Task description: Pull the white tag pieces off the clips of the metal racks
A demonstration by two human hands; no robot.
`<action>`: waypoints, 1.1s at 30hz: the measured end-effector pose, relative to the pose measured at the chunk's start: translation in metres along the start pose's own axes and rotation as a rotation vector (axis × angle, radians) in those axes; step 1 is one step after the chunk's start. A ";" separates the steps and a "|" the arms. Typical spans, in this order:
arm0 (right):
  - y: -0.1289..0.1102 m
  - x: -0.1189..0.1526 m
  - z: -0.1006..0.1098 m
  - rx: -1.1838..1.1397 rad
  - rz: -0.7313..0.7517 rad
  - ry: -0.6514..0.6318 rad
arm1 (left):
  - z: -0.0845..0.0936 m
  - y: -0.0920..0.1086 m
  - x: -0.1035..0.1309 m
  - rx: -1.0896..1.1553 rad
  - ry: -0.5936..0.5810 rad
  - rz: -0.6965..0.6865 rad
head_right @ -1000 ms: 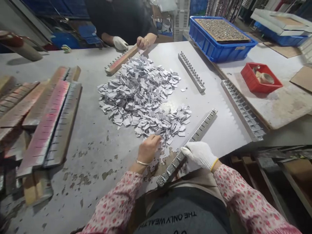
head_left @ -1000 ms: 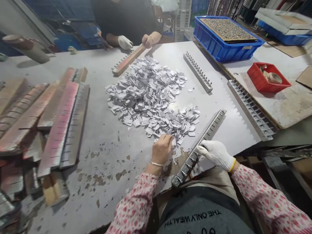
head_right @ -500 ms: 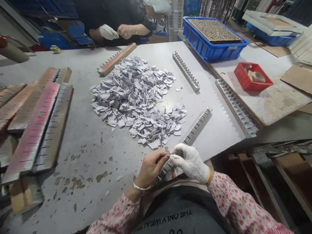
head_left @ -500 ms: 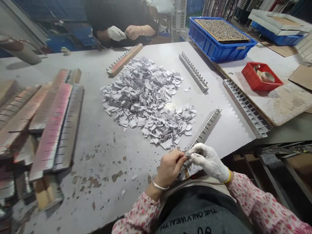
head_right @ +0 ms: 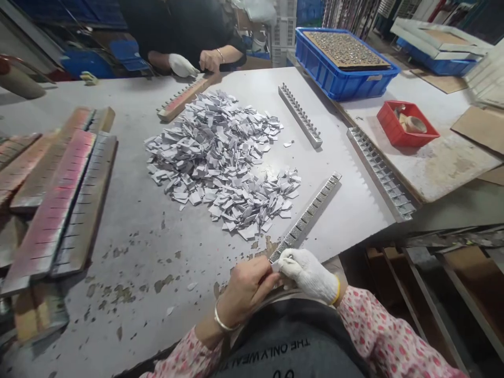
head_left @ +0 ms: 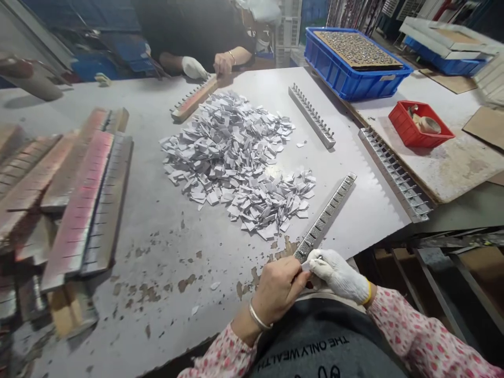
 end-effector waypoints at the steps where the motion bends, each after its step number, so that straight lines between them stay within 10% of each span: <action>1: 0.003 0.001 -0.002 0.009 0.006 -0.020 | -0.001 0.001 0.001 0.038 -0.017 0.018; 8: 0.019 -0.005 0.004 -0.037 -0.151 -0.049 | -0.009 -0.005 0.003 0.209 -0.039 0.146; 15: 0.016 -0.042 0.058 0.935 0.183 0.273 | -0.014 -0.024 0.012 -0.033 -0.107 0.114; 21: 0.015 -0.051 0.043 1.471 0.195 0.146 | -0.022 -0.030 0.019 -0.144 -0.151 0.079; 33: -0.013 -0.074 0.009 1.543 -0.007 -0.106 | -0.014 -0.040 0.013 -0.032 -0.139 0.117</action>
Point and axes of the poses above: each hand's wrist, its own x-axis away from the middle knuckle, its own z-axis out of the back of the hand, y = z × x, the point moved 4 cm from there along -x, towards the middle knuckle, and after that the axes turned 14 degrees about y, right-handed, at the moved point
